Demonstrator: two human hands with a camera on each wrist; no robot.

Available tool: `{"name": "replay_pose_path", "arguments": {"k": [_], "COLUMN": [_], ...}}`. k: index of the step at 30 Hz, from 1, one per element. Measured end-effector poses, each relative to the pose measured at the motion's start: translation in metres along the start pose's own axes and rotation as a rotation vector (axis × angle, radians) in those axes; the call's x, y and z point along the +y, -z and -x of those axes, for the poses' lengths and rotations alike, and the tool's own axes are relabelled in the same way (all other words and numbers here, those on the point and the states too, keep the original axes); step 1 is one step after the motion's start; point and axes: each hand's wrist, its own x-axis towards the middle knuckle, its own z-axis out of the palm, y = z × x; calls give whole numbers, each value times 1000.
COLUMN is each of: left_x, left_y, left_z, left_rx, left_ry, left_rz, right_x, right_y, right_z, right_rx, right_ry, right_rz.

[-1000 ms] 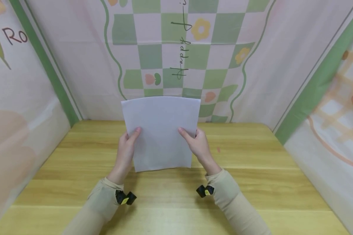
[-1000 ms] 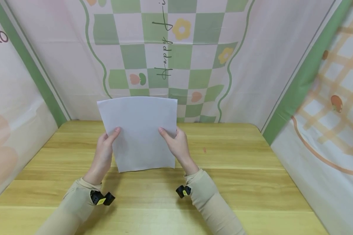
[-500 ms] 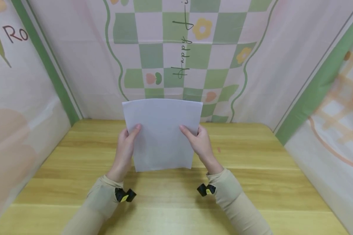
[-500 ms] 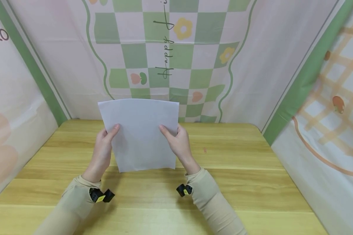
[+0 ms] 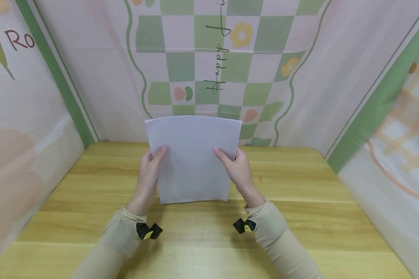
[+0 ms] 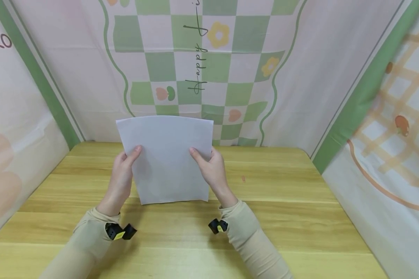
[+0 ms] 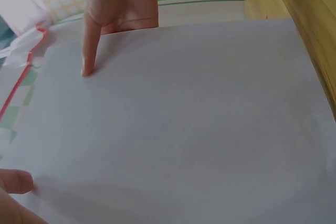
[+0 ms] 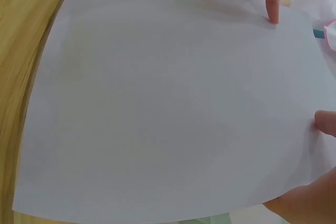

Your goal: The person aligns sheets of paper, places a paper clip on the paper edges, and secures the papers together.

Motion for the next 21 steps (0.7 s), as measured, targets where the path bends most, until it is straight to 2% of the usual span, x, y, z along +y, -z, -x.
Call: {"name": "replay_pose_path", "arguments": {"k": [10, 15, 21], "left_x": [2, 6, 11], "left_y": [1, 2, 3], "left_z": [1, -1, -1], "left_rx": [23, 43, 21], "left_ry": [-26, -53, -69], "left_rz": [-19, -9, 21], "right_x": [-4, -6, -9], "right_y": [1, 2, 3], "right_z": [2, 2, 1], "right_rx": [-8, 4, 22], "right_ry": [-3, 36, 82], "right_rz": [-4, -11, -13]}}
